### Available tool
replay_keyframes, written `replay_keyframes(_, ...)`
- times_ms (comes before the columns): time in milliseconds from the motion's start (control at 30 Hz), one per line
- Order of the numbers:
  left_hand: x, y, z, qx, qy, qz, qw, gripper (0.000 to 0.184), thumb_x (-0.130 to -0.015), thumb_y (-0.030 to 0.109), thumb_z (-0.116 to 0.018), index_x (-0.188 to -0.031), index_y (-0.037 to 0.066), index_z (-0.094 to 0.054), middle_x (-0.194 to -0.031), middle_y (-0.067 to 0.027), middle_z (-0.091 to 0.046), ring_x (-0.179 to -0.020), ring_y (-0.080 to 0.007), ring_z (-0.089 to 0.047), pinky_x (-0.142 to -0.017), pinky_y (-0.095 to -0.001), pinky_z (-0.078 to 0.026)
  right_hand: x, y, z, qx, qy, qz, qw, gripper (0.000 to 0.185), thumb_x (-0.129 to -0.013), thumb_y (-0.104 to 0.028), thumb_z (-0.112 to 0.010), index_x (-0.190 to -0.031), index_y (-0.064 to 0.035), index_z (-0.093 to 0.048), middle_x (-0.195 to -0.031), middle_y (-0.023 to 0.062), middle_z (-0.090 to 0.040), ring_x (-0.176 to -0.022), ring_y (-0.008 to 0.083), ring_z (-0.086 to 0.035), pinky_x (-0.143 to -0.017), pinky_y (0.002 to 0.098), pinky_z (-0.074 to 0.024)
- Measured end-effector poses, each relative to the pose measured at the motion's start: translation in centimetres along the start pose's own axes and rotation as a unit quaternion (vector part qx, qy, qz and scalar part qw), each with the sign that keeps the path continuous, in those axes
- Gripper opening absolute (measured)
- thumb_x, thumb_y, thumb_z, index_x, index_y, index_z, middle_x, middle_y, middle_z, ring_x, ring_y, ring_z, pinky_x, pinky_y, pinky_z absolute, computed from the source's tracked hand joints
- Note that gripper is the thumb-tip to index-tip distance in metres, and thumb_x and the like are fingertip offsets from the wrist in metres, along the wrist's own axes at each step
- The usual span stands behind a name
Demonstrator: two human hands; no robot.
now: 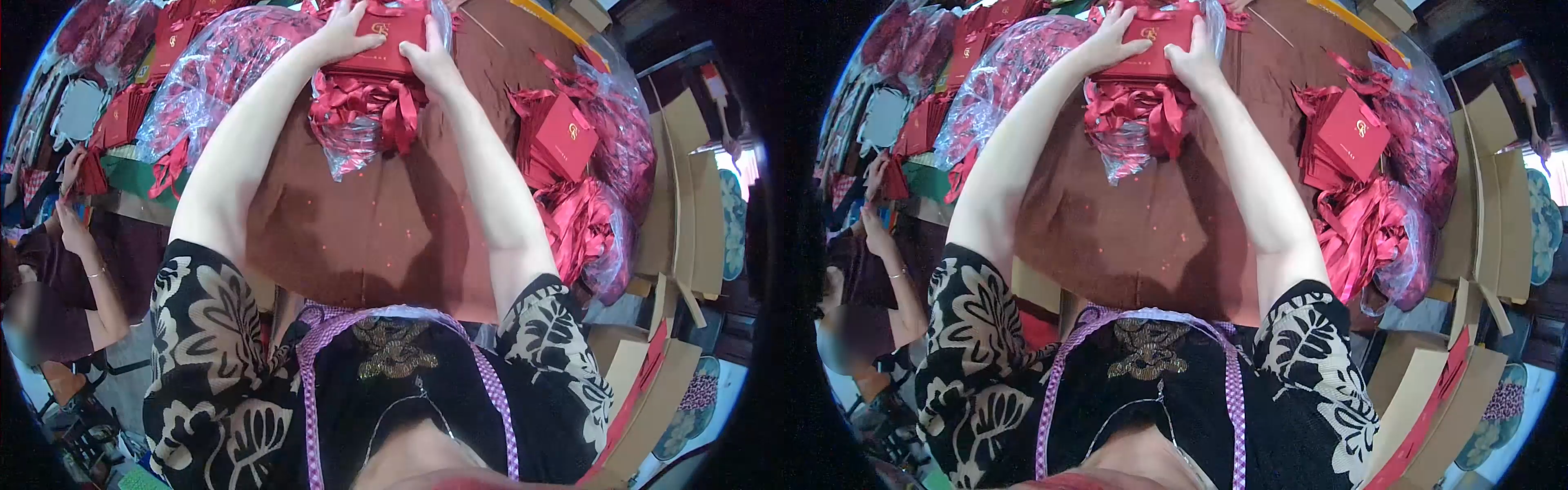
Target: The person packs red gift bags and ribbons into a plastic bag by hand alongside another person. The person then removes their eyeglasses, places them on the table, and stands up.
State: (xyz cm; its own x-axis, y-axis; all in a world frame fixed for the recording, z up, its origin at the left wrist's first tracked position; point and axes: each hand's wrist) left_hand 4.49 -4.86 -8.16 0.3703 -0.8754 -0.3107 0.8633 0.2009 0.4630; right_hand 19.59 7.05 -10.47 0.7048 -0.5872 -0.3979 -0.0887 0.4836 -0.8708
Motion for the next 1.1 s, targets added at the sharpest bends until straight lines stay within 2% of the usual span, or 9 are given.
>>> replay_keyframes(33,0.2,0.5,0.4,-0.008,-0.031,0.028,0.999,0.091,-0.073,0.044,-0.062,-0.135,-0.003,-0.014,-0.138,-0.0316,-0.003,-0.13,-0.042,0.0,-0.105,-0.0445,-0.01,0.3,-1.3,0.0,-0.023,0.0,-0.028,0.999,0.074,-0.073,-0.013,-0.056,-0.134,0.0025,-0.017,-0.125,0.0185,-0.039,-0.111,0.023,-0.042,-0.091,0.031,-0.0361)
replay_keyframes(100,1.1,0.9,1.8,0.065,-0.041,-0.058,0.995,0.09,-0.073,0.046,-0.061,-0.134,-0.003,-0.015,-0.137,-0.0329,-0.003,-0.13,-0.0414,-0.007,-0.105,-0.0393,-0.016,2.1,-5.5,1.6,-0.129,-0.032,-0.102,0.986,0.071,-0.07,-0.018,-0.061,-0.129,0.0017,-0.025,-0.122,0.0188,-0.044,-0.108,0.0258,-0.047,-0.089,0.0342,-0.0402)
replay_keyframes(167,0.3,2.1,2.4,0.014,-0.102,0.056,0.993,0.089,-0.074,0.046,-0.061,-0.134,-0.003,-0.017,-0.137,-0.0329,-0.002,-0.129,-0.0403,-0.012,-0.104,-0.0366,-0.019,1.5,-2.7,1.1,-0.152,-0.037,-0.127,0.98,0.068,-0.071,-0.02,-0.062,-0.127,0.0009,-0.027,-0.118,0.018,-0.047,-0.103,0.0246,-0.05,-0.085,0.0337,-0.0428)
replay_keyframes(333,-0.1,0.6,1.0,0.01,-0.091,0.066,0.994,0.085,-0.075,0.045,-0.06,-0.134,-0.002,-0.02,-0.138,-0.0295,-0.009,-0.129,-0.0407,-0.013,-0.104,-0.0367,-0.02,0.7,-1.6,0.9,-0.222,-0.072,-0.269,0.935,0.065,-0.074,-0.026,-0.06,-0.125,0.0007,-0.029,-0.112,0.0199,-0.049,-0.094,0.0257,-0.055,-0.078,0.0369,-0.047)
replay_keyframes(367,-0.7,-1.5,0.0,-0.013,-0.072,0.047,0.996,0.081,-0.077,0.046,-0.058,-0.134,0.002,-0.021,-0.139,-0.029,-0.01,-0.129,-0.0394,-0.012,-0.105,-0.0372,-0.018,0.4,-1.3,0.6,-0.221,-0.073,-0.258,0.938,0.048,-0.081,-0.024,-0.054,-0.121,-0.006,-0.036,-0.106,0.0133,-0.054,-0.087,0.0221,-0.058,-0.071,0.0367,-0.0505)
replay_keyframes(667,0.0,0.8,1.6,0.063,-0.079,0.066,0.993,0.08,-0.079,0.047,-0.056,-0.137,0.007,-0.019,-0.141,-0.0243,-0.004,-0.132,-0.0307,-0.007,-0.106,-0.034,-0.013,1.1,-3.6,0.3,-0.261,-0.066,-0.272,0.924,0.051,-0.082,-0.026,-0.053,-0.124,-0.0069,-0.033,-0.109,0.0127,-0.052,-0.094,0.0211,-0.055,-0.076,0.0374,-0.0484)
replay_keyframes(700,0.1,0.3,1.7,0.083,-0.085,0.064,0.991,0.091,-0.073,0.056,-0.057,-0.137,0.005,-0.016,-0.141,-0.0254,-0.001,-0.132,-0.0318,-0.005,-0.105,-0.0354,-0.015,1.2,-2.9,-0.3,-0.26,-0.056,-0.234,0.935,0.049,-0.082,-0.024,-0.052,-0.124,-0.0066,-0.033,-0.108,0.0123,-0.052,-0.093,0.0207,-0.055,-0.076,0.0365,-0.048)
replay_keyframes(767,0.6,0.4,1.5,0.128,-0.062,0.063,0.988,0.085,-0.075,0.05,-0.059,-0.136,0.006,-0.02,-0.142,-0.024,-0.002,-0.132,-0.0316,-0.006,-0.106,-0.0363,-0.014,1.0,-1.3,-1.1,-0.264,-0.044,-0.166,0.949,0.047,-0.081,-0.02,-0.049,-0.123,-0.0064,-0.034,-0.107,0.0114,-0.052,-0.092,0.02,-0.054,-0.078,0.0345,-0.0462)
replay_keyframes(1100,0.3,0.9,0.9,0.087,-0.068,0.062,0.992,0.087,-0.073,0.051,-0.061,-0.136,0.006,-0.021,-0.14,-0.0268,-0.001,-0.132,-0.0333,-0.004,-0.105,-0.0382,-0.014,1.6,-2.7,1.5,-0.286,-0.12,-0.257,0.916,0.046,-0.085,-0.025,-0.049,-0.125,-0.0081,-0.033,-0.11,0.0115,-0.053,-0.097,0.0184,-0.054,-0.081,0.0327,-0.0448)
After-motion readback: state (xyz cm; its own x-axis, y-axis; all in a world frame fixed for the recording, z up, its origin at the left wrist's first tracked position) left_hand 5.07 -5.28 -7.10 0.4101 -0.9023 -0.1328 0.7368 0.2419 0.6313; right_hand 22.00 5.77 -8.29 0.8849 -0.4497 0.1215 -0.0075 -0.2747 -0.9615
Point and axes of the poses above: each hand's wrist, its own x-axis away from the middle knuckle, its own z-axis out of the back of the hand, y = z × x
